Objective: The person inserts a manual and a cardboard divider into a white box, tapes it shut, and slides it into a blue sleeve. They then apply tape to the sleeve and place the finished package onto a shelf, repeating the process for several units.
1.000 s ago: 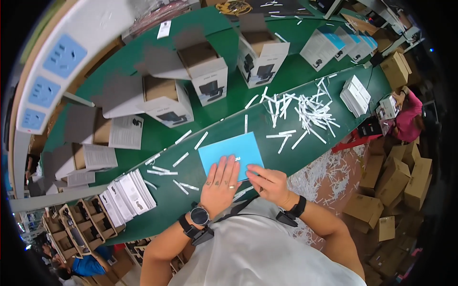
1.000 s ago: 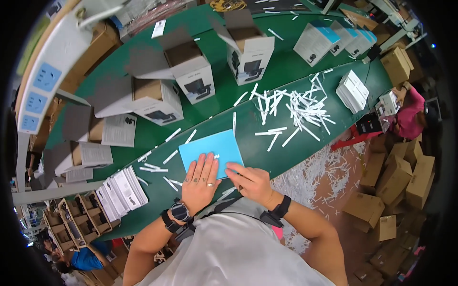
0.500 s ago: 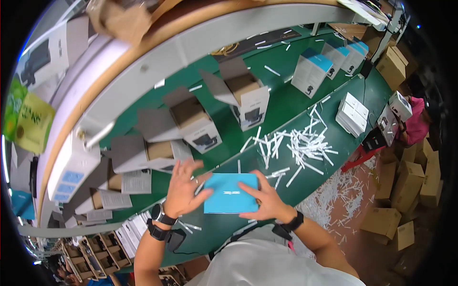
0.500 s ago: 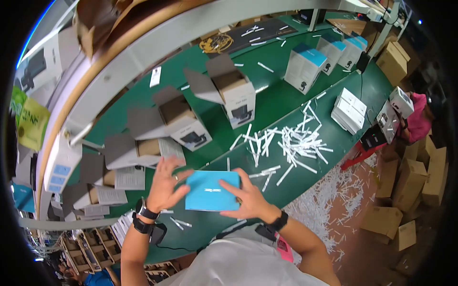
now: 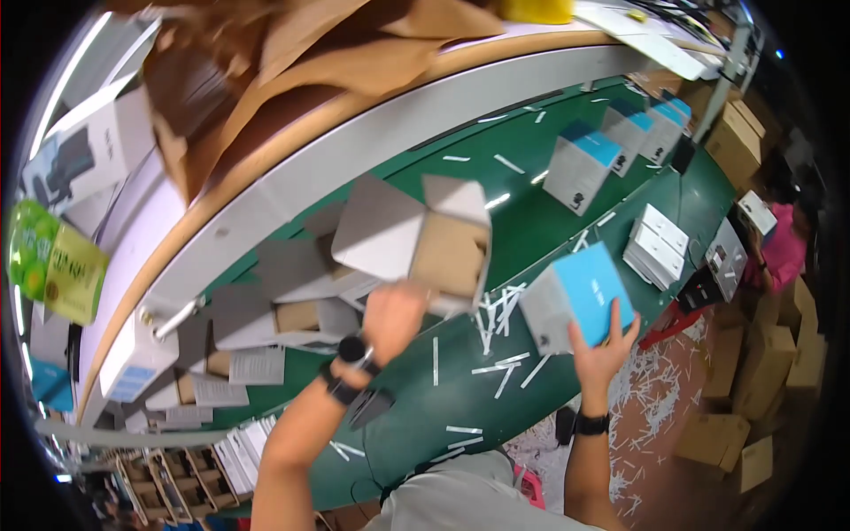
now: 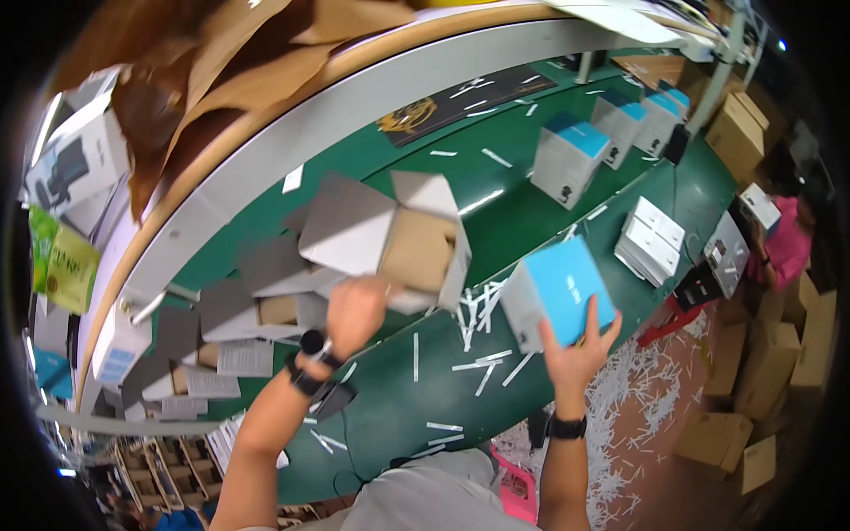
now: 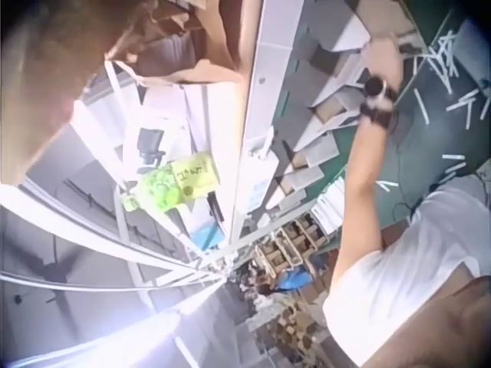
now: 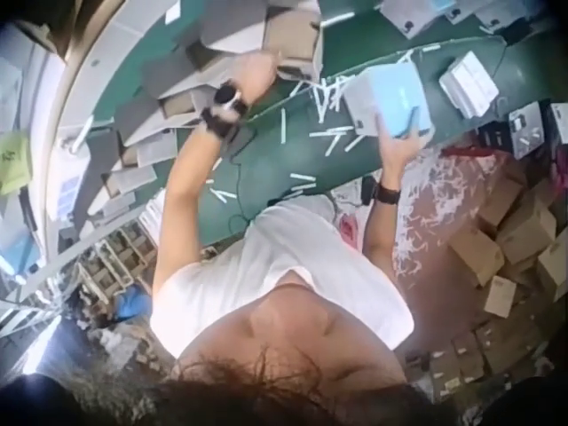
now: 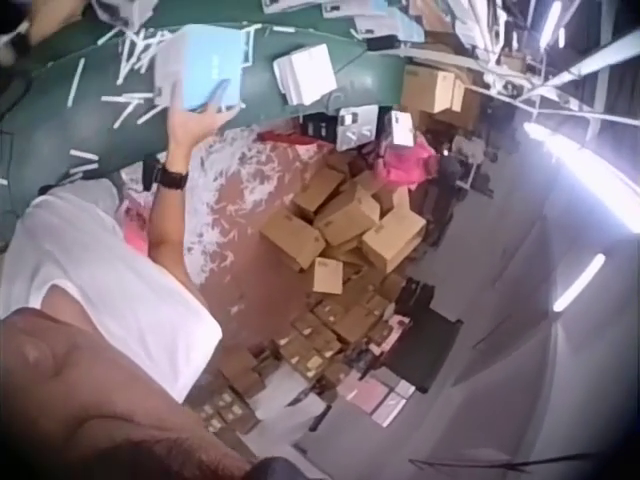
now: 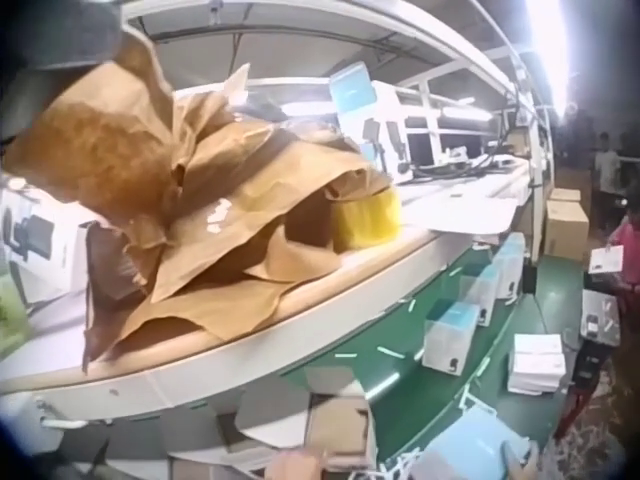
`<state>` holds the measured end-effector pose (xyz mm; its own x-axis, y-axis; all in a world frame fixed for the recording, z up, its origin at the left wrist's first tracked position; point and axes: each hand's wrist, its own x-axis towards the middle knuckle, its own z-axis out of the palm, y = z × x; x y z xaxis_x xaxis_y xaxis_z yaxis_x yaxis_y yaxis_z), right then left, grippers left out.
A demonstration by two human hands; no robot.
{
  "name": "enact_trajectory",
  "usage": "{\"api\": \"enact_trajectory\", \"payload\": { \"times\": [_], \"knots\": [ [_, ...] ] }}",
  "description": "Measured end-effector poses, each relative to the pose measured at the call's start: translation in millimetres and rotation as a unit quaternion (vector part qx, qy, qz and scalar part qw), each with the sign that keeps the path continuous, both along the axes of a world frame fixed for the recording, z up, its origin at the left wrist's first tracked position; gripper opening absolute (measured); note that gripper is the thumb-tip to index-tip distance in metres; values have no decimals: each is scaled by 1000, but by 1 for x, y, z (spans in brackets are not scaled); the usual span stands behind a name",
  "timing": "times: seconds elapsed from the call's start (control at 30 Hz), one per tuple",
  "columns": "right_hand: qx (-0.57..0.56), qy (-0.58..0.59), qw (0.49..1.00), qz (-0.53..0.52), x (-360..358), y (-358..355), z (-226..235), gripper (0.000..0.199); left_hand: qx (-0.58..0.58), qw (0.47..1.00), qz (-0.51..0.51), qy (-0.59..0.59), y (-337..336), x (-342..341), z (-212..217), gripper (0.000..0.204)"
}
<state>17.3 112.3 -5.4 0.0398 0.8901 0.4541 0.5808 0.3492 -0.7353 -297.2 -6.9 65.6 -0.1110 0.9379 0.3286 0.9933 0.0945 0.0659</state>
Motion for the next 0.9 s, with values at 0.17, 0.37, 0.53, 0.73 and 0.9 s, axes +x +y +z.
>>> {"api": "enact_trajectory", "payload": {
  "times": [0.17, 0.37, 0.53, 0.73, 0.9],
  "knots": [
    [96, -30, 988, 115, -120, 50, -8, 94, 23, 996, -82, 15, -174, 14, -17, 31],
    [11, -90, 968, 235, -285, 7, -29, 95, 63, 997, -27, -39, -251, 54, -31, 29],
    [-150, -274, 887, 339, -287, 23, 20, 106, 211, 941, 144, -222, -293, 63, -63, 50],
    [-181, -108, 875, 437, -103, 43, -40, 40, 65, 731, 679, -28, -455, -46, -186, 35],
    [-504, 43, 695, 511, 50, -52, -51, 75, -53, 614, 787, 15, -538, -68, -229, 60]
  ]
}}
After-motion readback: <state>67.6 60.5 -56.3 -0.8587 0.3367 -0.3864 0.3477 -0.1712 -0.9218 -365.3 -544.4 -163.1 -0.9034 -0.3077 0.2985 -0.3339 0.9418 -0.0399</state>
